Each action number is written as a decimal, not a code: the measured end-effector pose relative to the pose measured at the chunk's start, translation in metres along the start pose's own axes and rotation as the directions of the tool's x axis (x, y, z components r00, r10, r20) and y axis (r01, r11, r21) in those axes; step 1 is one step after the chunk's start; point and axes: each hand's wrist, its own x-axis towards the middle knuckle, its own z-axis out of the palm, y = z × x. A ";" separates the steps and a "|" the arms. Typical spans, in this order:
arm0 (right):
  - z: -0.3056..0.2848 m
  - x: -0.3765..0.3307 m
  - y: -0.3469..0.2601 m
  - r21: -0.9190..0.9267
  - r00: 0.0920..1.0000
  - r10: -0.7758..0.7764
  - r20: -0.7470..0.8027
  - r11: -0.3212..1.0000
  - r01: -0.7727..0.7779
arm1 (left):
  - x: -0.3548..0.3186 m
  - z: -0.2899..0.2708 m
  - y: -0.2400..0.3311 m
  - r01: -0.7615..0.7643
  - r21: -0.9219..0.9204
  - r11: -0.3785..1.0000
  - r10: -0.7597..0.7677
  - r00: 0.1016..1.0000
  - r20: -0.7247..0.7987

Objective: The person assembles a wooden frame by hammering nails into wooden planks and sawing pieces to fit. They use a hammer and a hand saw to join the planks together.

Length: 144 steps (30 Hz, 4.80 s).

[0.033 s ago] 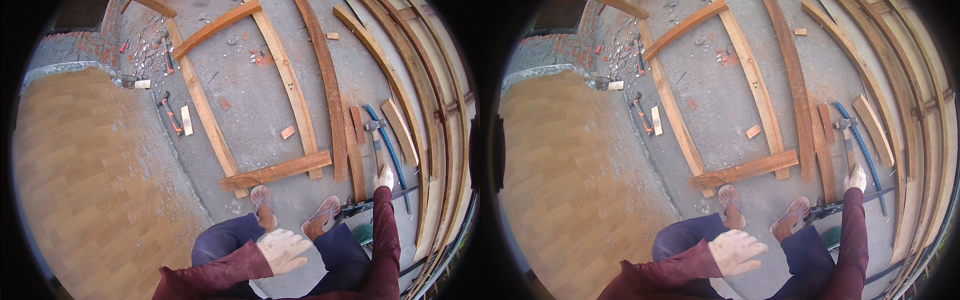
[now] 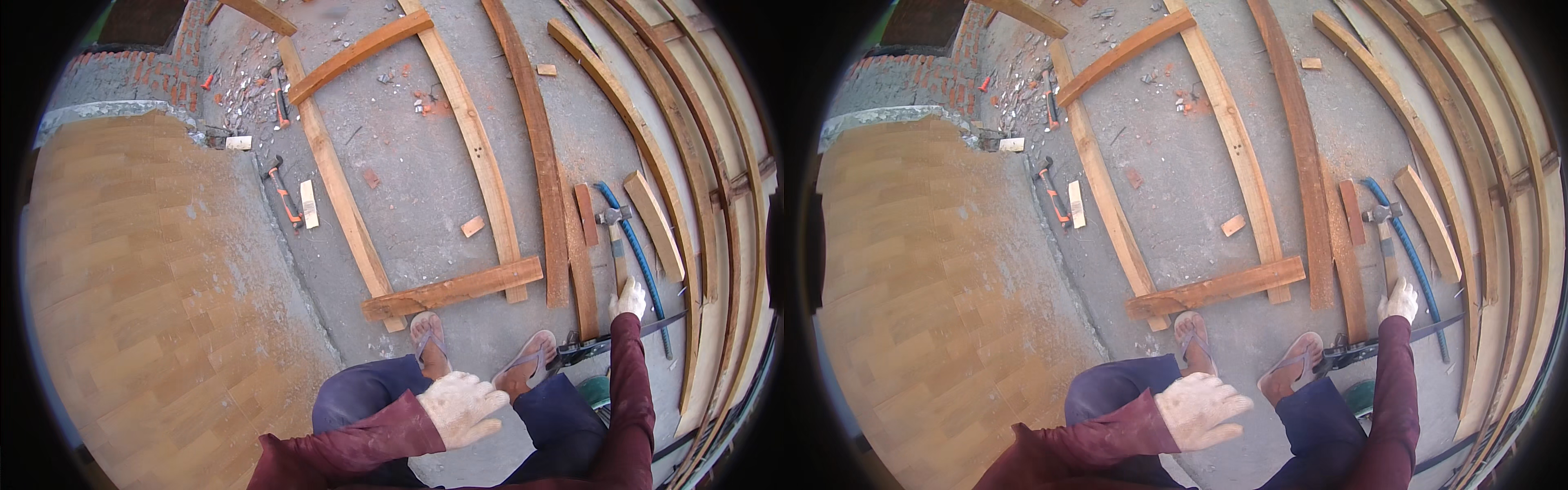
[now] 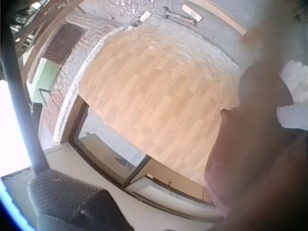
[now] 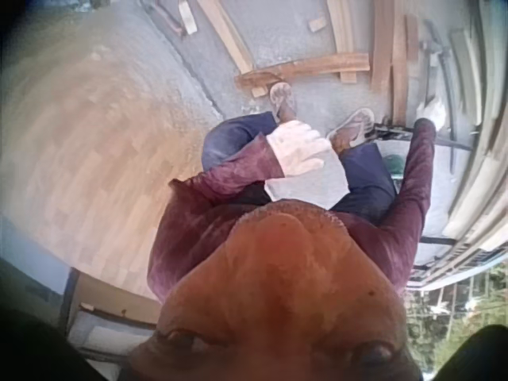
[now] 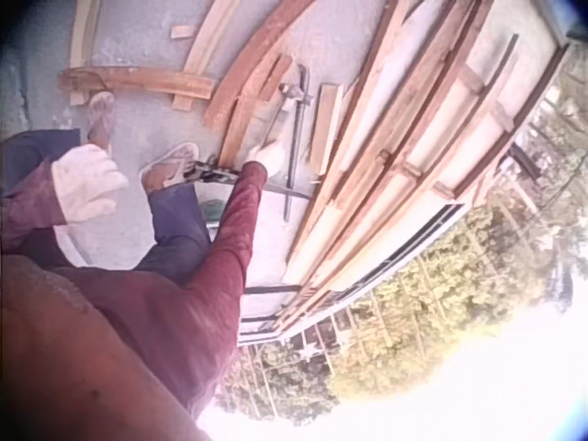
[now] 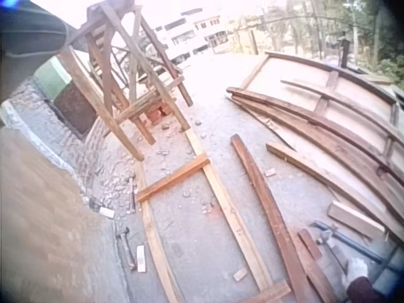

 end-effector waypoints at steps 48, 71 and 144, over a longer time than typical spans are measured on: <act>-0.077 -0.104 -0.078 0.996 0.834 -0.549 0.058 0.089 -0.011 | 0.200 -0.054 -0.245 -0.080 -0.906 0.417 -0.298 0.929 -0.219; -0.076 -0.068 -0.168 0.123 0.581 -0.813 -0.028 0.574 0.809 | 0.196 -0.070 -0.364 -0.614 -0.730 -0.302 -0.352 0.783 -0.513; 0.007 -0.121 -0.239 0.642 0.810 0.442 -0.386 0.759 -0.108 | 0.243 -0.054 -0.245 -0.386 0.482 0.786 0.344 0.922 0.178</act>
